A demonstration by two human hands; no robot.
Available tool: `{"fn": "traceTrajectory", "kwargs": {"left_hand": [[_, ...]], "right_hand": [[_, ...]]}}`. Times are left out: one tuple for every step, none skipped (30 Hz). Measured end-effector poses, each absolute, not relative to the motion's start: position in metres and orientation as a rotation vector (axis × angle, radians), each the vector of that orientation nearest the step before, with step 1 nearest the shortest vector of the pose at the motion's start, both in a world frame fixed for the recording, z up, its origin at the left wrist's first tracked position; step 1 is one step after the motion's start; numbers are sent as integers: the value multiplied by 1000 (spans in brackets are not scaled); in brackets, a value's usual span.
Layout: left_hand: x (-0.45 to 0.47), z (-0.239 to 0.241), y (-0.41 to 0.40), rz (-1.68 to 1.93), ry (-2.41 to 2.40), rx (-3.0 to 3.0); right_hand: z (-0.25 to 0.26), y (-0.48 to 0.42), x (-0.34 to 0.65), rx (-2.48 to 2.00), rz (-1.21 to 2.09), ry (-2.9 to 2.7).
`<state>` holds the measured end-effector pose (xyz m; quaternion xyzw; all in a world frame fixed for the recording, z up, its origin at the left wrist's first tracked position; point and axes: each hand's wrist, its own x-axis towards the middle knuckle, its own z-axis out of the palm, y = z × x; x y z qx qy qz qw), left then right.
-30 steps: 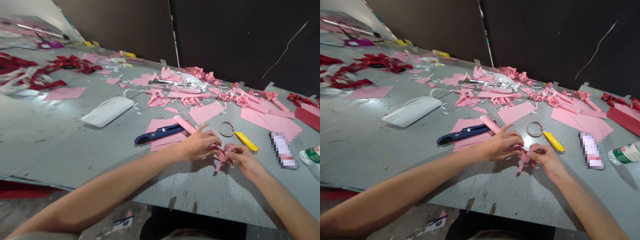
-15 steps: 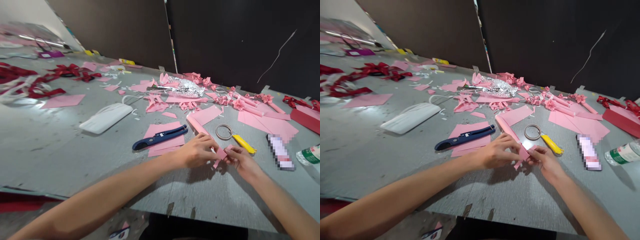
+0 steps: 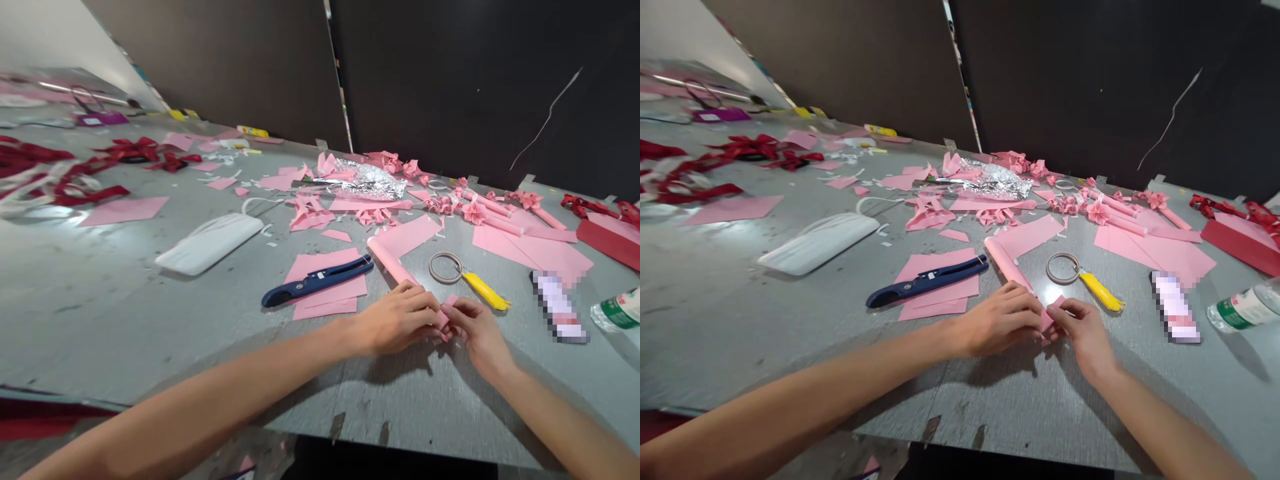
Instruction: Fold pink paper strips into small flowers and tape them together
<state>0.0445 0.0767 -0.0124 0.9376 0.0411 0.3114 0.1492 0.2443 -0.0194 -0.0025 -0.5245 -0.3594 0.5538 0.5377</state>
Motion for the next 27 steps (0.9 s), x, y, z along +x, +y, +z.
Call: {"fn": "traceTrajectory", "kwargs": {"left_hand": [[45,-12,76,892,144,2646],[45,-11,76,886,162,2590],[44,-9,75,873,169,2531],[44,-8,76,858,166,2476],[43,-6,76,843,161,2426],[42,-5,76,829,158,2380],[41,-3,77,817,158,2339],[40,-1,78,805,162,2304],[40,0,78,793,166,2276],[39,1,78,776,168,2253],[38,2,79,756,167,2235],[37,3,79,737,167,2220],[37,3,79,720,167,2206],[37,4,79,708,168,2192],[36,4,79,698,169,2177],[36,5,80,693,169,2163],[36,5,80,687,170,2150],[36,5,80,680,169,2138],[37,5,80,673,164,2126],[37,5,80,664,161,2117],[37,5,80,654,160,2109],[37,5,79,646,162,2103],[38,4,79,639,166,2099],[38,4,79,633,174,2097],[38,4,78,627,185,2099],[39,4,78,619,199,2106],[39,4,77,612,214,2116]], "right_hand": [[-2,-20,244,-1249,1273,-891],[-1,-20,244,-1246,1215,-939],[0,-20,245,-1238,1151,-997],[1,-21,246,-1226,1094,-1056],[1,-21,247,-1205,1055,-1109],[0,-21,249,-1178,1040,-1149],[-1,-21,251,-1146,1049,-1173],[-3,-20,252,-1111,1081,-1182],[-5,-20,254,-1076,1128,-1175],[-7,-20,256,-1041,1182,-1151],[-9,-19,258,-1010,1239,-1122],[-11,-18,259,-983,1296,-1097],[-11,-17,261,-959,1350,-1081],[-12,-16,262,-940,1394,-1079],[-12,-15,264,-926,1425,-1089],[-11,-14,265,-918,1443,-1107],[-10,-14,266,-912,1451,-1127],[-9,-13,267,-908,1453,-1143],[-9,-12,268,-902,1455,-1158],[-8,-11,269,-892,1460,-1174],[-8,-11,270,-880,1468,-1189],[-7,-10,271,-866,1478,-1206],[-7,-10,271,-852,1489,-1225],[-7,-9,272,-845,1497,-1246],[-6,-9,273,-845,1502,-1267],[-5,-9,274,-849,1505,-1287],[-5,-9,274,-857,1505,-1304]]}}
